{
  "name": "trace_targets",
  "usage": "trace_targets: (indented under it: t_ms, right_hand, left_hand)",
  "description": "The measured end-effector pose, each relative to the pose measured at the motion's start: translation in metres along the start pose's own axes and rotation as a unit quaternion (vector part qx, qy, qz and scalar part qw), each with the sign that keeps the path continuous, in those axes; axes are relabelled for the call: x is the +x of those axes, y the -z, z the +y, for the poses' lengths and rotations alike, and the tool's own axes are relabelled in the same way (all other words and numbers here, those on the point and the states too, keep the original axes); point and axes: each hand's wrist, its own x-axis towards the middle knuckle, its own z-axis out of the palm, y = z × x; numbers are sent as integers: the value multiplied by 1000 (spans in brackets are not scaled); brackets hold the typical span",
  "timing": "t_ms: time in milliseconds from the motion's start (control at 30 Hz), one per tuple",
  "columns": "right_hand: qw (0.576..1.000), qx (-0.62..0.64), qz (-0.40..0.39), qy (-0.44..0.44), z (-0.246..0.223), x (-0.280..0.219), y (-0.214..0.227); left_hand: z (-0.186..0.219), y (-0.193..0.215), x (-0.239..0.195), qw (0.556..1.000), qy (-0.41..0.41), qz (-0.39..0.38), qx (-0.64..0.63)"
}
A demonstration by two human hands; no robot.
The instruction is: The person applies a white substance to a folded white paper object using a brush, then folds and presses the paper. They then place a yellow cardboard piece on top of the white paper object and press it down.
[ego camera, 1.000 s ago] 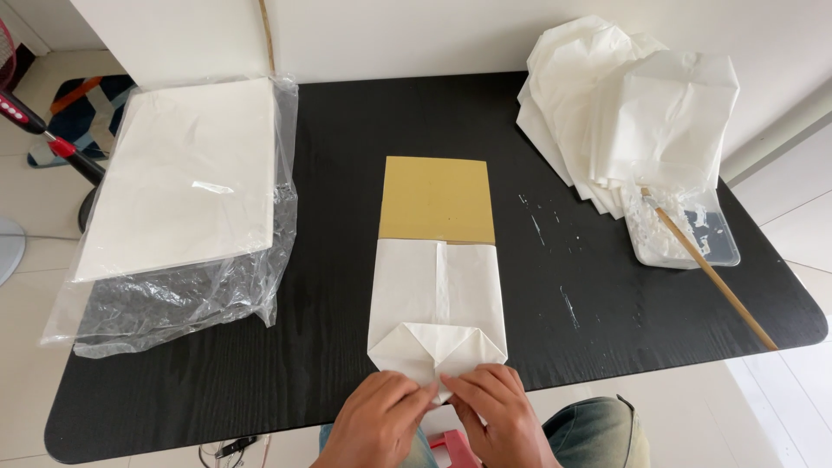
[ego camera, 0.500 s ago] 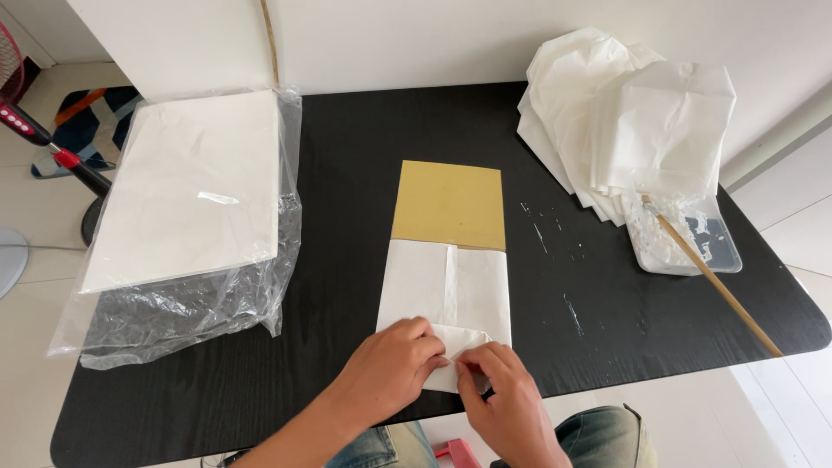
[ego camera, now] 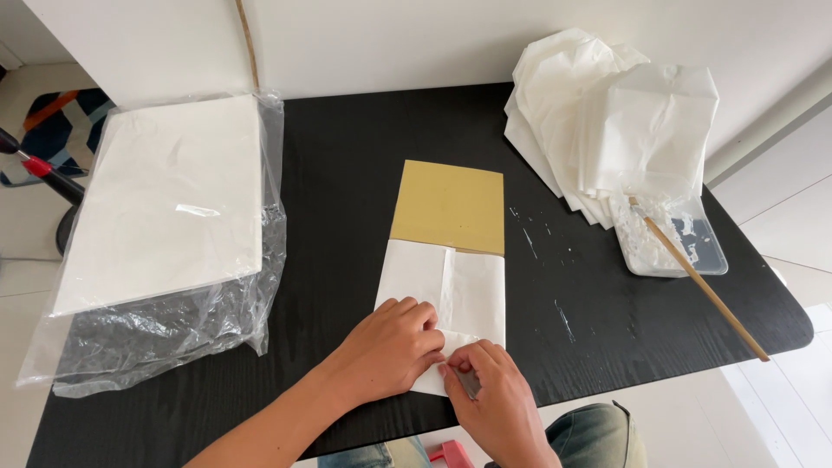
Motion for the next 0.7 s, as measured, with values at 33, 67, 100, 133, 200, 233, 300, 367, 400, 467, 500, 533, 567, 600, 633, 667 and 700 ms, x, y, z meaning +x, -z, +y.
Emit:
trace_targets:
  t_ms: [33,67,100,133,200,233,300,367,400,467,500,533,567,600,633,667,700]
  right_hand:
    - [1000,-16,-12,-16,-1,1,1]
    - [1000,-16,-12,-16,-4,3,2]
    - [999,-30,-26,-36,-7,4,3]
    - [997,-44,-38,-56,-10,6,5]
    - [998,-39,-23,-33,-3,8,3]
    - [999,-34,-7,-11,1,9,1]
    - [999,-35,-25,-29,-7,12,8]
    - [997,-37,-43,-49,-11,18,14]
    - [996,-44,-59,-43,-11,21,17]
    - [995,-53,-77,-39,-16,29,25]
    - [993,-44,-97,-56,-22,33,30]
    - [990,-35,-115,-71,-29,38,37]
    - [990,-36,-114,-70,-22,40,34]
    - [993,-60,-91,-48,-16,44,31]
    - [994,-85,-67,-25,-10,48,29]
    - [994,-85,-65,-22,-5,46,29]
    - [994,-90,-40,-36,0,45,28]
  left_hand:
    - [-1,1,0,999,-17,19,33]
    - [-2,1,0,999,-17,18,33]
    - [-3,1,1,999,-18,15,30]
    - [-5,1,2,999,-19,13,27]
    - [-10,2,7,999,19,-16,-30]
    - [-13,2,9,993,58,-46,-88]
    - [-15,9,17,986,99,-91,-97]
    - [-16,17,28,975,138,-139,-108]
    - [-16,20,35,968,158,-169,-98]
    - [-17,25,49,959,178,-199,-89]
    - [-17,26,55,952,199,-224,-62]
    - [-18,29,62,943,220,-247,-33]
    - [-20,28,65,944,220,-246,-33]
    - [-23,28,70,941,232,-243,-22]
    - [-26,29,74,939,244,-241,-10]
    - [-28,28,75,940,244,-238,-8]
    - [-30,26,76,937,255,-238,-1]
